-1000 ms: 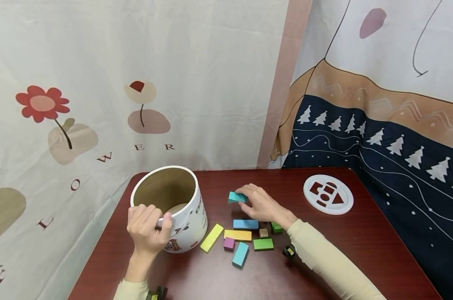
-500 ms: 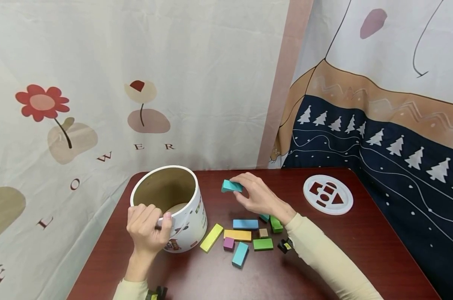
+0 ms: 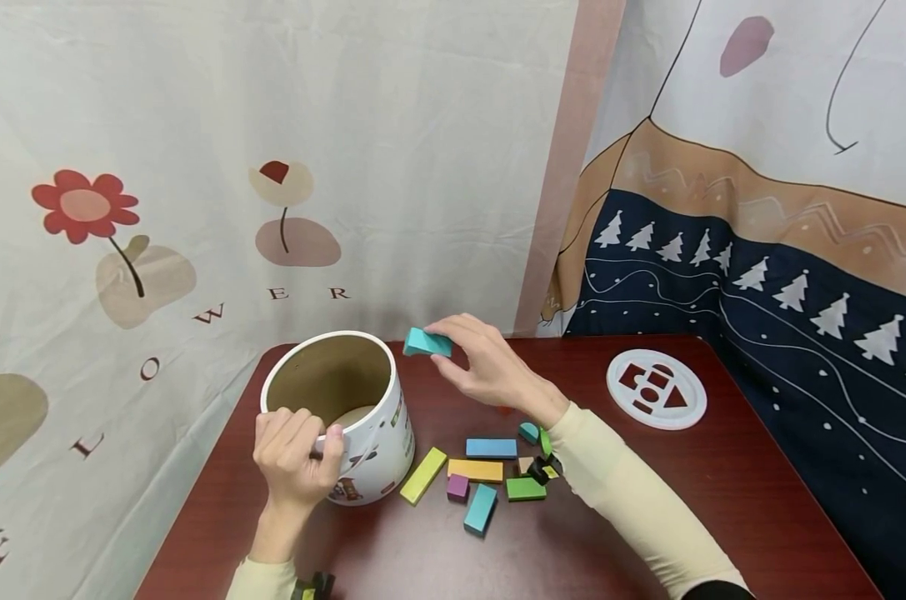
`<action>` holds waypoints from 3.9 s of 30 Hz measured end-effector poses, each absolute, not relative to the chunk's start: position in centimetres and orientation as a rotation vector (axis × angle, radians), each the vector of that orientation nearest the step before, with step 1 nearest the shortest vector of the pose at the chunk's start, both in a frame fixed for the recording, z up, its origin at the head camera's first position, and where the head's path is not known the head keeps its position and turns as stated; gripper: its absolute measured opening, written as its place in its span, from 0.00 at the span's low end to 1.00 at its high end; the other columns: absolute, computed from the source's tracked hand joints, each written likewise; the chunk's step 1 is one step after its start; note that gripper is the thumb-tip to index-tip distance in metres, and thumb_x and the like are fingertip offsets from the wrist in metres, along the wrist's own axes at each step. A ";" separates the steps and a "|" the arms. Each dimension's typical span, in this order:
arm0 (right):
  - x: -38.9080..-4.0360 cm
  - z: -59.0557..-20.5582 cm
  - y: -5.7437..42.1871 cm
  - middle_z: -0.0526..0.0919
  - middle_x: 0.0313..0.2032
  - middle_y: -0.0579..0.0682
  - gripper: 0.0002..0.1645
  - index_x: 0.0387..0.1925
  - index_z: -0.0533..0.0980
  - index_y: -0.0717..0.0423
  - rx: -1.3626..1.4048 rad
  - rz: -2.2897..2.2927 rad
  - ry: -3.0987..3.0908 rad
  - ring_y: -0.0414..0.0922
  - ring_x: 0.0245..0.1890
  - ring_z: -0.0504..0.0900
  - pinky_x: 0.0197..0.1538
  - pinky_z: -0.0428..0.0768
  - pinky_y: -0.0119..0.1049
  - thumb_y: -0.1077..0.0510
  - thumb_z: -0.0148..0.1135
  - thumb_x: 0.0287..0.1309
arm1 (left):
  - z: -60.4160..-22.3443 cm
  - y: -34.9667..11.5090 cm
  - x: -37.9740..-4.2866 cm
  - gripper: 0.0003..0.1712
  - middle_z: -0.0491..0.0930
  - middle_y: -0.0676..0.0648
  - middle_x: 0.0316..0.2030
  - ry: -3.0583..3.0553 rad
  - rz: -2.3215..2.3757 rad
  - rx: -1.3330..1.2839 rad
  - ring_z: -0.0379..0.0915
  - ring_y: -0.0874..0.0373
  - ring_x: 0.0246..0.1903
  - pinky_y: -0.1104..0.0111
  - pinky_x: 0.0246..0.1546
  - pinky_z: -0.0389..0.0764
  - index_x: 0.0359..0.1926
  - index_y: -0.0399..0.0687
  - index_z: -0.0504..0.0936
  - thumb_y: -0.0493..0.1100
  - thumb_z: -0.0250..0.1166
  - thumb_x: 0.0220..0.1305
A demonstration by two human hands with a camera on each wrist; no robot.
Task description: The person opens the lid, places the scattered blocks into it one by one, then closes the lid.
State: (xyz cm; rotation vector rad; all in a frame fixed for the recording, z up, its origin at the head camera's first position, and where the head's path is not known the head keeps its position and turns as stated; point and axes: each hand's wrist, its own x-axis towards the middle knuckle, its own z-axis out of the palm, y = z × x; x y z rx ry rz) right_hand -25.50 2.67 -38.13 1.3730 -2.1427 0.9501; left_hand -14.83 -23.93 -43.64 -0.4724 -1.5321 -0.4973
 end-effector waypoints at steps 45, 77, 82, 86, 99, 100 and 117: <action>-23.3 -36.4 -6.6 0.84 0.56 0.50 0.16 0.52 0.84 0.60 1.661 0.642 -2.141 0.44 0.60 0.75 0.67 0.68 0.32 0.58 0.63 0.67 | -44.0 -24.2 -15.0 0.29 0.54 0.52 0.11 -1.540 -0.478 -0.490 0.49 0.51 0.13 0.56 0.22 0.53 0.09 0.44 0.59 0.49 0.58 0.63; -23.2 -37.7 -6.0 0.69 0.72 0.51 0.39 0.71 0.72 0.51 1.641 0.628 -2.194 0.48 0.74 0.58 0.75 0.55 0.45 0.34 0.57 0.67 | -43.8 -24.2 -14.9 0.26 0.51 0.53 0.11 -1.541 -0.470 -0.479 0.47 0.52 0.13 0.56 0.22 0.52 0.09 0.45 0.57 0.47 0.57 0.58; -23.1 -37.9 -5.3 0.66 0.74 0.49 0.41 0.73 0.70 0.50 1.621 0.675 -2.216 0.47 0.74 0.56 0.76 0.53 0.46 0.34 0.58 0.66 | -43.7 -24.1 -14.9 0.27 0.51 0.53 0.11 -1.534 -0.470 -0.478 0.47 0.52 0.12 0.56 0.21 0.52 0.09 0.45 0.57 0.47 0.57 0.59; -23.1 -38.1 -4.2 0.66 0.74 0.50 0.40 0.72 0.70 0.50 1.607 0.713 -2.193 0.48 0.74 0.56 0.76 0.53 0.49 0.35 0.59 0.65 | -43.6 -24.0 -15.0 0.28 0.52 0.53 0.11 -1.532 -0.476 -0.480 0.47 0.52 0.12 0.56 0.21 0.51 0.08 0.45 0.58 0.48 0.57 0.60; -23.6 -41.8 3.3 0.61 0.76 0.42 0.41 0.75 0.67 0.44 1.426 0.783 -2.391 0.42 0.76 0.48 0.75 0.54 0.51 0.33 0.56 0.67 | -43.4 -23.7 -14.9 0.26 0.51 0.53 0.11 -1.523 -0.495 -0.482 0.46 0.52 0.13 0.57 0.22 0.51 0.08 0.45 0.57 0.46 0.58 0.57; -23.6 -42.1 3.9 0.60 0.76 0.41 0.41 0.76 0.67 0.43 1.412 0.785 -2.410 0.42 0.76 0.47 0.75 0.55 0.51 0.33 0.55 0.67 | -43.4 -23.8 -14.9 0.26 0.51 0.53 0.11 -1.523 -0.495 -0.480 0.46 0.52 0.13 0.57 0.21 0.51 0.08 0.45 0.57 0.46 0.58 0.56; -23.3 -48.1 11.7 0.64 0.75 0.51 0.43 0.76 0.67 0.46 1.197 0.858 -2.638 0.53 0.76 0.52 0.70 0.59 0.64 0.34 0.61 0.66 | -43.5 -23.9 -14.8 0.26 0.51 0.54 0.11 -1.523 -0.503 -0.474 0.46 0.53 0.13 0.57 0.22 0.51 0.08 0.46 0.57 0.45 0.57 0.56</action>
